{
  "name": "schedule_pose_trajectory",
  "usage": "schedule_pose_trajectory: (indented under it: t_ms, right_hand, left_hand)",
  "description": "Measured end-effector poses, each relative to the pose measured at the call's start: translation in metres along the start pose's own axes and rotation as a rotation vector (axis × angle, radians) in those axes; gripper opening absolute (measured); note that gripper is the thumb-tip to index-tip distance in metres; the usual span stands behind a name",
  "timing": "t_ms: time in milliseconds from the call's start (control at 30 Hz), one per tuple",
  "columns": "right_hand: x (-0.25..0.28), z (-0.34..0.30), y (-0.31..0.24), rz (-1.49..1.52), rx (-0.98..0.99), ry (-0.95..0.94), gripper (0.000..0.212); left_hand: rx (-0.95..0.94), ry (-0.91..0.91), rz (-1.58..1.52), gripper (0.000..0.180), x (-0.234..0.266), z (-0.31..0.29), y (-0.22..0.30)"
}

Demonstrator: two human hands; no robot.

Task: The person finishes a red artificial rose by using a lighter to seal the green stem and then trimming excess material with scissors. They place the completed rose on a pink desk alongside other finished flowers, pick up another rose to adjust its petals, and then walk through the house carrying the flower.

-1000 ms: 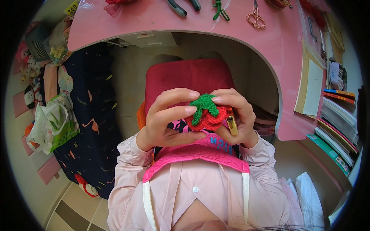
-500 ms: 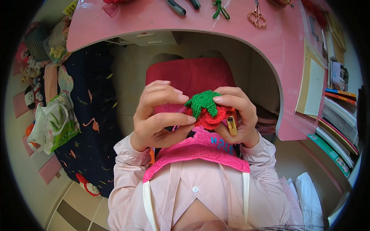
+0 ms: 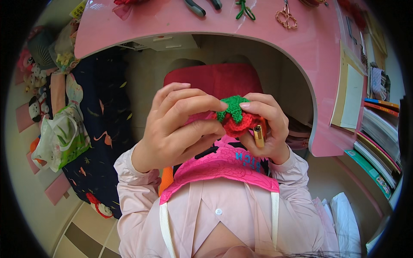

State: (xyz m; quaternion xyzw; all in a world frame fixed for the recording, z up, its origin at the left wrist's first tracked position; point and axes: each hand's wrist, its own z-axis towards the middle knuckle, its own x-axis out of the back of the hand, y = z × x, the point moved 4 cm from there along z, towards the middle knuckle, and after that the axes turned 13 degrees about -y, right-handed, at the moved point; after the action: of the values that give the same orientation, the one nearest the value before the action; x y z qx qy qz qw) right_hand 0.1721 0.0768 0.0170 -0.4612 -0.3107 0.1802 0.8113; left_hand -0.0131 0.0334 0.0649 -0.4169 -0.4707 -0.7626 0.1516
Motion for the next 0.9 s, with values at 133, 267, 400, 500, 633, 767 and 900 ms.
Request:
schedule_pose_trajectory:
  t_ms: [133,267,400,500,633,767,900]
  right_hand:
    - [-0.001,0.002,0.001,-0.003,-0.006,0.012,0.054]
    - [0.0,0.001,0.003,0.003,-0.004,0.02,0.054]
    - [0.0,0.0,0.004,0.013,-0.002,0.026,0.054]
    - [0.001,0.0,0.003,0.0,0.005,0.013,0.054]
    - [-0.001,0.0,0.001,-0.022,0.008,0.009,0.054]
    - [-0.001,0.002,-0.003,-0.057,0.024,0.022,0.055]
    - [0.001,0.002,-0.004,-0.082,0.009,0.041,0.056]
  left_hand:
    - [-0.078,0.061,-0.433,0.019,-0.008,-0.01,-0.005]
    - [-0.365,0.18,-1.274,0.01,-0.019,-0.035,-0.019]
    - [-0.879,0.28,-1.983,0.003,-0.002,-0.044,-0.035]
    - [-0.103,0.531,-1.049,0.011,-0.004,-0.041,-0.03]
    - [0.002,0.066,-0.169,0.029,0.003,-0.007,-0.008]
    - [-0.014,0.077,-0.076,0.032,-0.001,-0.001,-0.003]
    - [0.025,0.122,-0.131,0.028,-0.007,-0.007,-0.006]
